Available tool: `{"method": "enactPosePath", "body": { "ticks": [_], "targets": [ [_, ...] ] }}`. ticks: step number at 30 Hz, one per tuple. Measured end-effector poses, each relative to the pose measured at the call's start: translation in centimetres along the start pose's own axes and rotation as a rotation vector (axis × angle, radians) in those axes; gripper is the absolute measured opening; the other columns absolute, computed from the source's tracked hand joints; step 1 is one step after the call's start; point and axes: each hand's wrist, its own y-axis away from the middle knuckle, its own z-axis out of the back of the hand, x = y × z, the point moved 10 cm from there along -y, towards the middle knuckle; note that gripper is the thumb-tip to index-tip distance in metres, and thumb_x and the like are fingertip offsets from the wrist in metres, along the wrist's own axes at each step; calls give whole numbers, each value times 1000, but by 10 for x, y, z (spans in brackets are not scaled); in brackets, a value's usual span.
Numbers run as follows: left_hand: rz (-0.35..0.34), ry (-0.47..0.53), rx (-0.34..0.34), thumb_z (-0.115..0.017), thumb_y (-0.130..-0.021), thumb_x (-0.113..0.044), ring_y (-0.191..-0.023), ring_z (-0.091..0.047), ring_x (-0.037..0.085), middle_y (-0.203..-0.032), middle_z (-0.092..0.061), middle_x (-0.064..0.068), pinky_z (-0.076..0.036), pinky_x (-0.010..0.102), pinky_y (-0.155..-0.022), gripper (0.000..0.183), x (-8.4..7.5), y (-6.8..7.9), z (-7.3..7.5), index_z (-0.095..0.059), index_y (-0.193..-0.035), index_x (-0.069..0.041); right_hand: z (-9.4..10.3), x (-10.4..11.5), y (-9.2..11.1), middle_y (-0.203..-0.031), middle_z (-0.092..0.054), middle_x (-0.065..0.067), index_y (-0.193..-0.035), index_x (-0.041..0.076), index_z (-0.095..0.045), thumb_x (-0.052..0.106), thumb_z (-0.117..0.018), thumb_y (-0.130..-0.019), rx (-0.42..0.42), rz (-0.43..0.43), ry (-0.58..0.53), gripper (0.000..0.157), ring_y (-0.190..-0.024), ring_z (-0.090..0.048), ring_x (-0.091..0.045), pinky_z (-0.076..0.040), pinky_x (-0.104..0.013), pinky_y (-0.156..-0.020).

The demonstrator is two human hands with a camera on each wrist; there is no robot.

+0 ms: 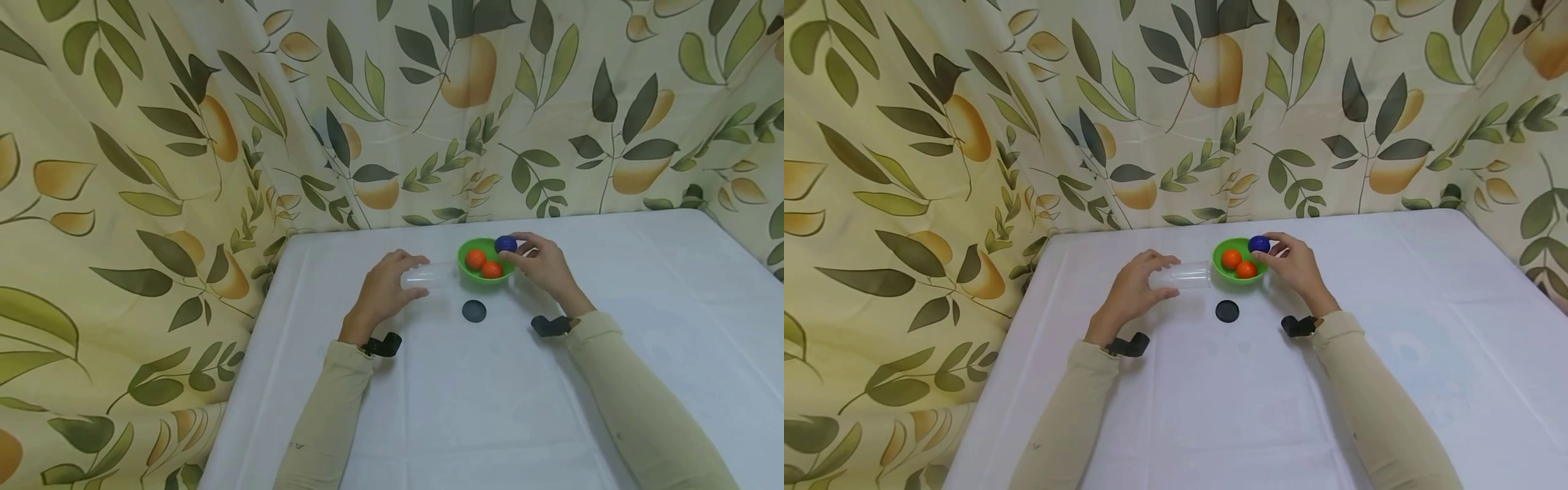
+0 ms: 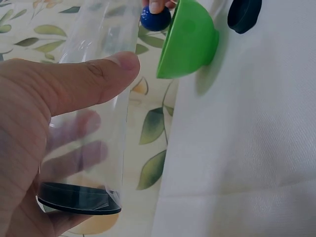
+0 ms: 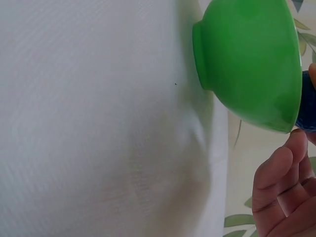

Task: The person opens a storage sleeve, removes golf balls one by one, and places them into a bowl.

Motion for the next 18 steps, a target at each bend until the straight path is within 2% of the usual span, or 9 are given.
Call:
{"method": "enactPosePath", "body": {
  "ticks": [4, 11, 18],
  "targets": [
    [7, 11, 8, -80, -78, -34, -106, -56, 16, -118, -62, -2, -50, 34, -88, 52, 0, -1, -2, -61, -125, -28, -1, 0, -1, -109, -57, -12, -137, 19, -50, 54, -66, -84, -13, 22, -16, 66, -94, -48, -25, -46, -29, -63],
    [22, 26, 32, -79, -78, -37, -107, -60, 18, -119, -61, -7, -51, 33, -86, 52, 0, -2, -9, -59, -125, -26, -3, -1, -1, -107, -57, -14, -135, 18, -52, 52, -67, -84, -29, 38, -17, 64, -91, -49, -25, -45, -27, -60],
    [46, 36, 41, -78, -79, -36, -109, -60, 18, -119, -63, -3, -50, 35, -89, 51, 4, -2, -12, -58, -125, -24, -7, -6, -2, -108, -55, -15, -137, 17, -51, 53, -67, -84, -22, 9, -3, 67, -93, -48, -26, -42, -29, -67]
  ]
}}
